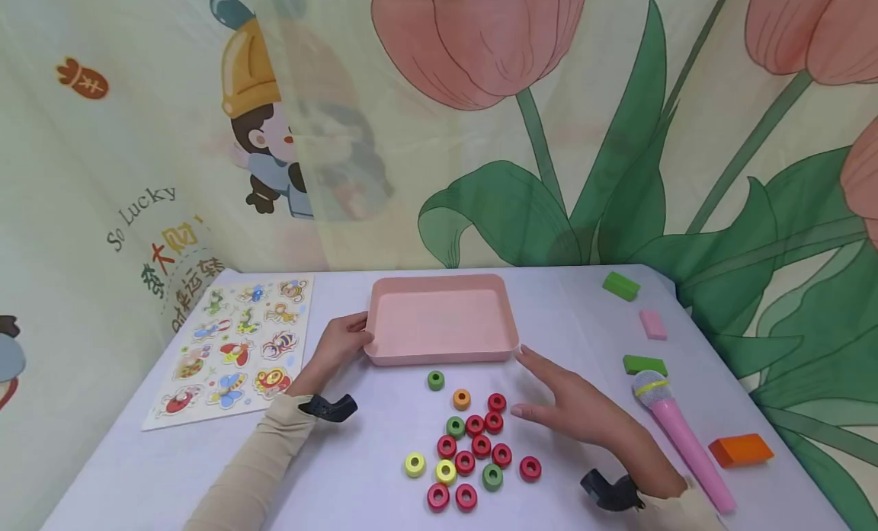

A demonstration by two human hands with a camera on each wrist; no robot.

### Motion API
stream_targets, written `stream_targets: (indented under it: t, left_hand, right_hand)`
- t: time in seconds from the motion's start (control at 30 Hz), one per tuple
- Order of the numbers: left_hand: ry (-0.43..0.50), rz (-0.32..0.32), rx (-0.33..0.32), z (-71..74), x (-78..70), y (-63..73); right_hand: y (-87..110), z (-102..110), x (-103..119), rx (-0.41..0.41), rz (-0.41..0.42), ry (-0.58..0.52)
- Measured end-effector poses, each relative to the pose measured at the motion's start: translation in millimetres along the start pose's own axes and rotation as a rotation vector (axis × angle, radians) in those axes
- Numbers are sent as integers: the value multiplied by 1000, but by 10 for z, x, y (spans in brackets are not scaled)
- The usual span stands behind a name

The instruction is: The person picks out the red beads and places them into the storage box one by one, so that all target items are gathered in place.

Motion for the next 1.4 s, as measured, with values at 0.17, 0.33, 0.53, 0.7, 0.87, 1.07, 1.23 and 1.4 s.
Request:
stream_targets:
  t: [0.17,0.33,0.53,0.7,0.87,1.07,1.23,1.4]
  left_hand:
    - [17,-3,-15,-5,-8,-6]
    - [14,-3,-11,0,-24,4]
    - [10,17,-9,35,-37,20]
    - [30,7,0,33,-34,11]
    - [32,-4,5,14,-27,5]
    - [43,2,-2,36,-2,-1]
    - [62,-6,6,24,2,-5]
    - [73,-13,2,19,7,-8]
  right_hand:
    - [203,-204,12,78,-11,-144]
    - [408,-390,39,146,4,-272]
    - [480,-458,78,137,90,-313]
    - [452,-401,77,123,131,-310]
    - [306,-210,39,115,122,-262]
    - [-140,138,42,50,185,-178]
    - [-670,423,153,-42,242,-126]
    - [-1239,562,346,-66,285,-140]
Point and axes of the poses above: each hand's wrist, its own y-axis away from the middle knuckle, its own z-axis out of the back of the hand, x = y × z, the point moved 5 cm from there along -y, towards the middle knuckle, and after that the axes turned 11 degrees about y, right-handed, at the moved point
